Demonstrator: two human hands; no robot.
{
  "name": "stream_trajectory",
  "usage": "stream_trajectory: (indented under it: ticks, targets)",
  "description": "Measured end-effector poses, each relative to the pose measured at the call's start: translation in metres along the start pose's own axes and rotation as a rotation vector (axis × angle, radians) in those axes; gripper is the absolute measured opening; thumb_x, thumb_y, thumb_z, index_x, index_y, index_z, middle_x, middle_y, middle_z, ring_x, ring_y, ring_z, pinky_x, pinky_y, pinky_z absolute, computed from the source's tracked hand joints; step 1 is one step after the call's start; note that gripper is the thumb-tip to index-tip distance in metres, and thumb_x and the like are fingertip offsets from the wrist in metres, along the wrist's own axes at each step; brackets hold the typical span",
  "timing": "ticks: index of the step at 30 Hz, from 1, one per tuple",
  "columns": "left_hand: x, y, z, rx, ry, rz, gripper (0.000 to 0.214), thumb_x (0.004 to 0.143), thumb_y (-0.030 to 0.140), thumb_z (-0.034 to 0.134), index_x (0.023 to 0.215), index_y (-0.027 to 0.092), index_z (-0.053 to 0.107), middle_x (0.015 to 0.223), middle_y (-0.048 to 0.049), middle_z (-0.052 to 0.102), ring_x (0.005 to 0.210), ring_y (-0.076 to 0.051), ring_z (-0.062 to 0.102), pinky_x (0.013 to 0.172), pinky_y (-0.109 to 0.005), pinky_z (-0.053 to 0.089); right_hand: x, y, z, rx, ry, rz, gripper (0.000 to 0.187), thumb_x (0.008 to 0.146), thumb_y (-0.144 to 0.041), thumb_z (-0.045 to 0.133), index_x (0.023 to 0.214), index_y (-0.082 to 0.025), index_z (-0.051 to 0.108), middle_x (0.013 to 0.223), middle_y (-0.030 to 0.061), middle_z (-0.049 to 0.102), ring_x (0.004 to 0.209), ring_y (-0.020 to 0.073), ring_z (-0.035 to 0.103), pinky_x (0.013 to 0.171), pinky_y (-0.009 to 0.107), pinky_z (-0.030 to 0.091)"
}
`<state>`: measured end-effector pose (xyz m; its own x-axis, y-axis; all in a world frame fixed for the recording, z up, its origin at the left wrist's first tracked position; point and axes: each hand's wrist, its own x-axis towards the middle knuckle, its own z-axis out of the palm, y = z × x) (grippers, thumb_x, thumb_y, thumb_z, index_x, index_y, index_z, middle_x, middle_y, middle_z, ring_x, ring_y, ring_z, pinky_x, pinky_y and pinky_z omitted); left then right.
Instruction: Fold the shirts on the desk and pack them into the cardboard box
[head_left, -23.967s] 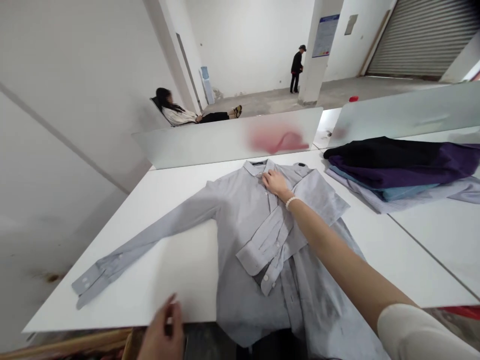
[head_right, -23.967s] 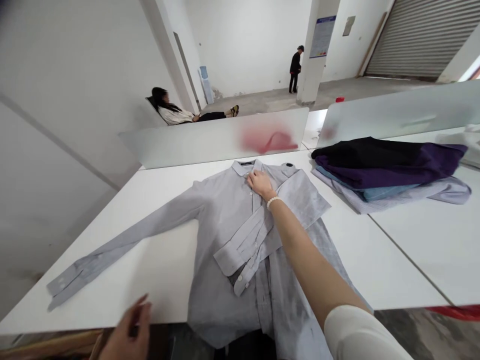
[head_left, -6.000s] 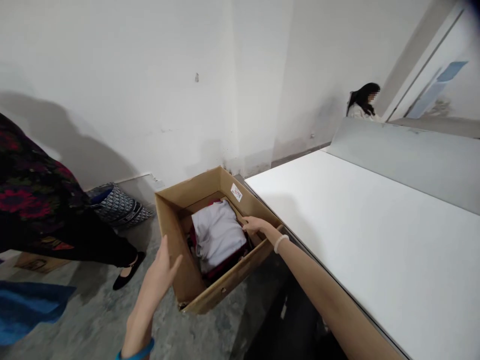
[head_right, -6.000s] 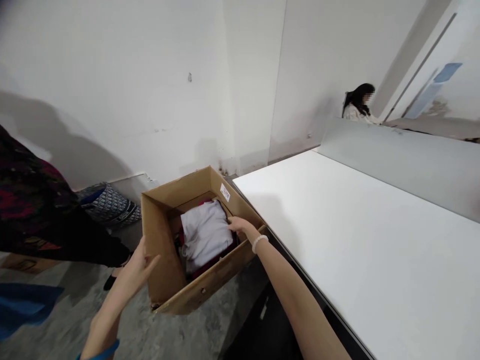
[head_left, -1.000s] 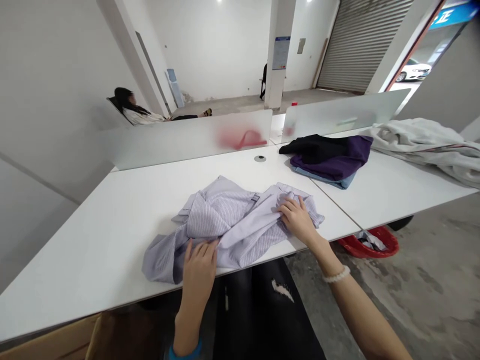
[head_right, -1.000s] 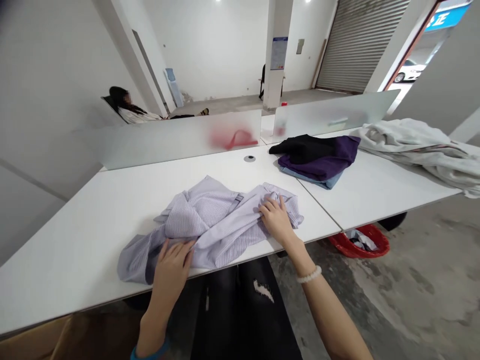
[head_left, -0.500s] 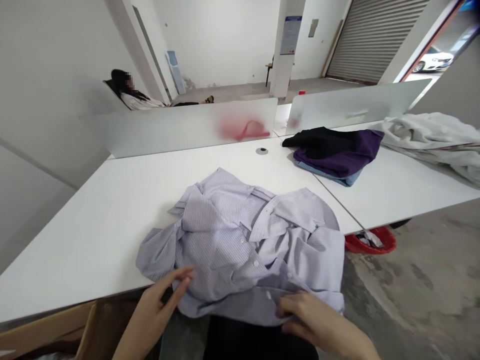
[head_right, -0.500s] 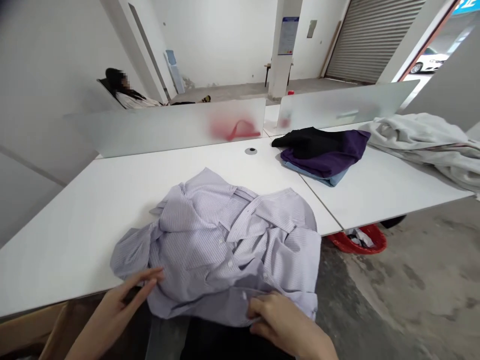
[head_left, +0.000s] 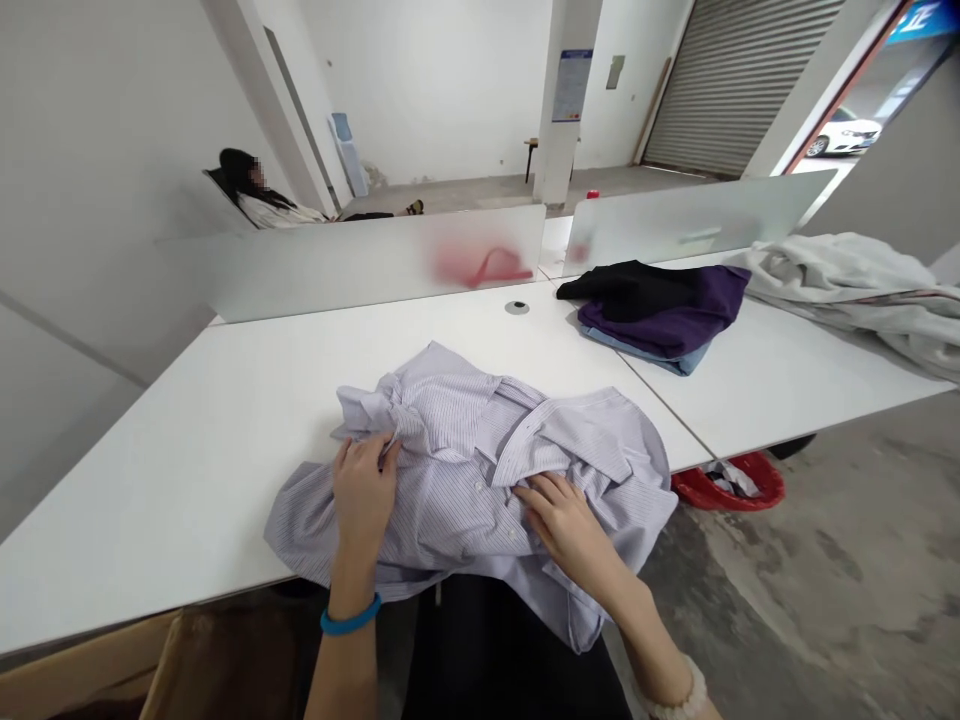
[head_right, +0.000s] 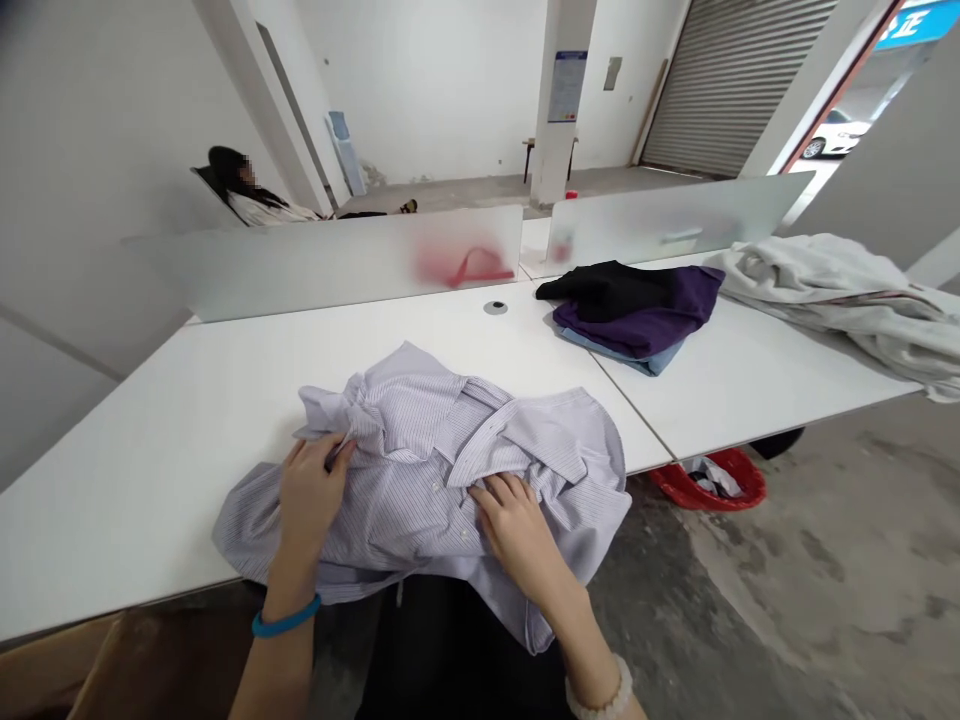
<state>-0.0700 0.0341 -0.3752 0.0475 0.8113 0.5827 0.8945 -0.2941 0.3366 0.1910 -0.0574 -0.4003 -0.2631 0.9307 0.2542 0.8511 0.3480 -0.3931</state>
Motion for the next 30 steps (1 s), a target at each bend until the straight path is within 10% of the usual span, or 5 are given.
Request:
stream_trajectory:
  ticks: [4,10,18,21,30]
  targets:
    - [-0.026,0.023,-0.034,-0.198,0.026,0.143,0.02,0.09,0.032,0.05,0.087,0.019,0.065,0.09,-0.0056,0.071,0.093,-0.02,0.064,0.106,-0.043,0.04,0.003,0.0,0.006,0.03,0.013,0.028,0.03,0.092,-0.012,0.045,0.119,-0.021,0.057,0.115,0.0086,0.061,0.106,0.0262,0.054,0.085,0.043,0.048]
    - [-0.084,0.026,-0.075,-0.296,-0.815,0.333,0.024,0.089,0.029,0.054,0.11,0.031,0.064,0.102,0.0034,0.072,0.097,-0.015,0.067,0.109,-0.041,0.039,0.008,0.0,-0.006,0.129,0.11,0.068,0.022,0.093,-0.013,0.04,0.104,-0.018,0.058,0.101,0.0099,0.061,0.095,0.0235,0.057,0.081,0.041,0.049]
    - [-0.096,-0.011,-0.076,-0.174,-0.275,-0.039,0.029,0.092,0.037,0.045,0.108,0.024,0.065,0.109,-0.0046,0.07,0.102,-0.019,0.066,0.088,-0.03,0.054,0.02,-0.047,0.02,0.032,-0.076,-0.209,0.067,0.082,-0.037,0.067,0.139,-0.013,0.041,0.139,0.0174,0.047,0.131,0.0354,0.039,0.107,0.066,0.023]
    - [-0.096,-0.026,-0.055,-0.034,-0.279,-0.046,0.042,0.093,0.041,0.039,0.125,0.02,0.057,0.128,-0.0099,0.061,0.122,-0.024,0.054,0.101,-0.043,0.046,0.024,-0.054,0.032,0.091,0.0,-0.116,0.035,0.085,-0.029,0.064,0.12,-0.02,0.061,0.122,0.0113,0.062,0.12,0.0323,0.05,0.107,0.068,0.019]
    - [-0.109,-0.047,-0.032,0.01,-0.394,-0.045,0.047,0.093,0.044,0.038,0.132,0.021,0.053,0.142,-0.0124,0.048,0.136,-0.029,0.036,0.109,-0.055,0.031,-0.005,0.057,-0.066,0.767,0.841,0.591,0.033,0.08,-0.047,0.061,0.062,-0.021,0.054,0.056,-0.0016,0.054,0.052,0.0136,0.051,0.055,0.029,0.044]
